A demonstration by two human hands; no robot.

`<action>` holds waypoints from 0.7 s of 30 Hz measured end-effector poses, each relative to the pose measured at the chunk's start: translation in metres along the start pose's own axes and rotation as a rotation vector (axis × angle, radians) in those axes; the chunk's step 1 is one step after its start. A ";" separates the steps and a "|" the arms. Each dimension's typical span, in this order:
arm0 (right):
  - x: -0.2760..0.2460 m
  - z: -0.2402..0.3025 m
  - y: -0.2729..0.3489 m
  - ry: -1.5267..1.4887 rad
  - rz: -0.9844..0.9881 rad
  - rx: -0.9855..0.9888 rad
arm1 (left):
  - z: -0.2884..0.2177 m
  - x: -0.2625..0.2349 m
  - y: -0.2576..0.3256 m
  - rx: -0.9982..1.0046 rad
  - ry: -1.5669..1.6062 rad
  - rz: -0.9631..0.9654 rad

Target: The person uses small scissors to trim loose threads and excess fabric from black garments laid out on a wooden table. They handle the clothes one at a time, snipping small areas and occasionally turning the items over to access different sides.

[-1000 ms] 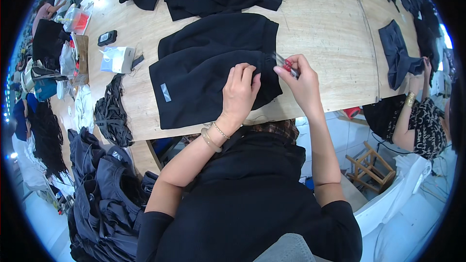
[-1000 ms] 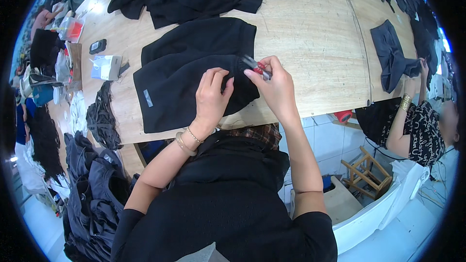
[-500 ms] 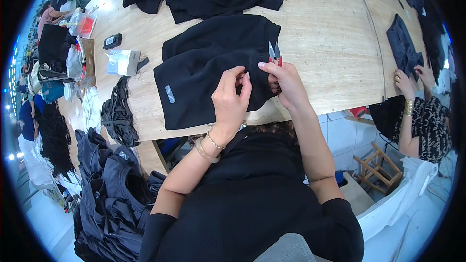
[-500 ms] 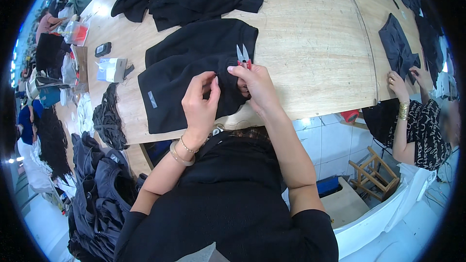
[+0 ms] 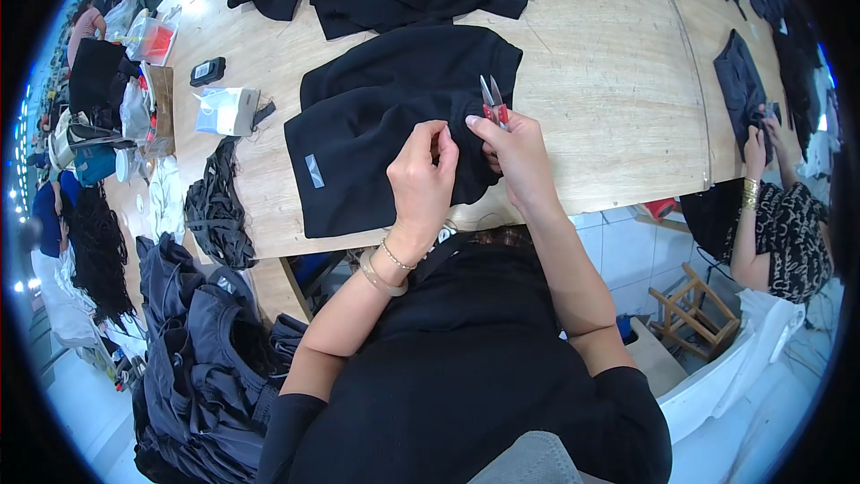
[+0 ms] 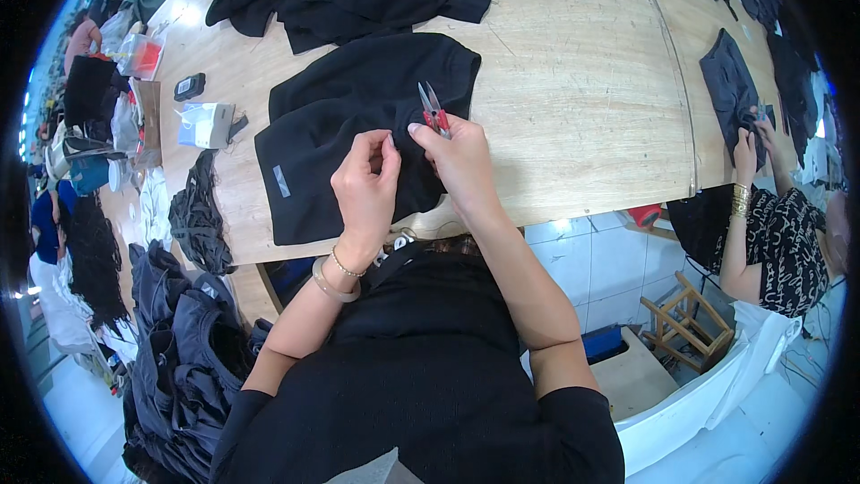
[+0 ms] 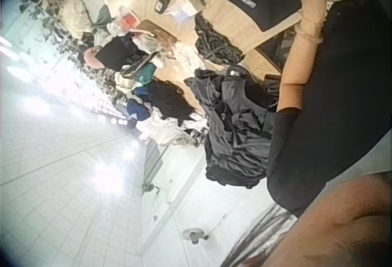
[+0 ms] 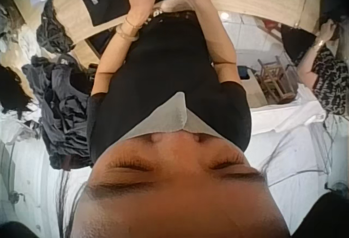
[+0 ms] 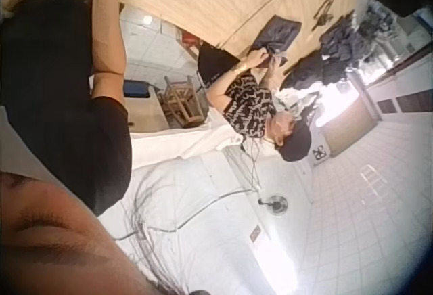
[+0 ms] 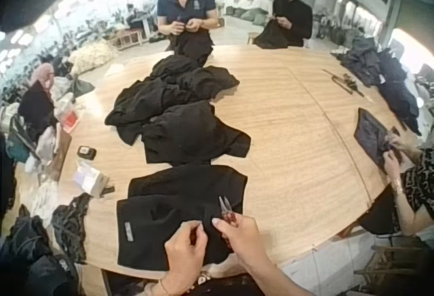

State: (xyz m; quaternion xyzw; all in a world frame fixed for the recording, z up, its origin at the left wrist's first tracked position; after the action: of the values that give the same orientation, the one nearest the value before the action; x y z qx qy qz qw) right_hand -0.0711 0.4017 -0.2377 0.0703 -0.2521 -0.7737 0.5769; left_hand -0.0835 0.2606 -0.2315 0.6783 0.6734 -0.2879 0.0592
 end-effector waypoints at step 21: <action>0.005 0.054 0.027 1.311 -0.070 -1.042 | 0.004 0.003 -0.003 0.068 -0.044 0.023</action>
State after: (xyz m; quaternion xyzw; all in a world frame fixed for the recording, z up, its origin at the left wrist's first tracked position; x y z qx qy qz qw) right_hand -0.0712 0.4076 -0.1779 0.2382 0.5267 -0.6110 0.5409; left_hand -0.0878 0.2613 -0.2357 0.6810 0.6540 -0.3250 0.0542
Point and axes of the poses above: each hand's wrist, its own y-axis away from the middle knuckle, its own x-axis out of the palm, z = x × y, the point moved 4 cm from there along -y, towards the middle knuckle, and after that the axes turned 2 degrees about z, right-handed, at the moved point
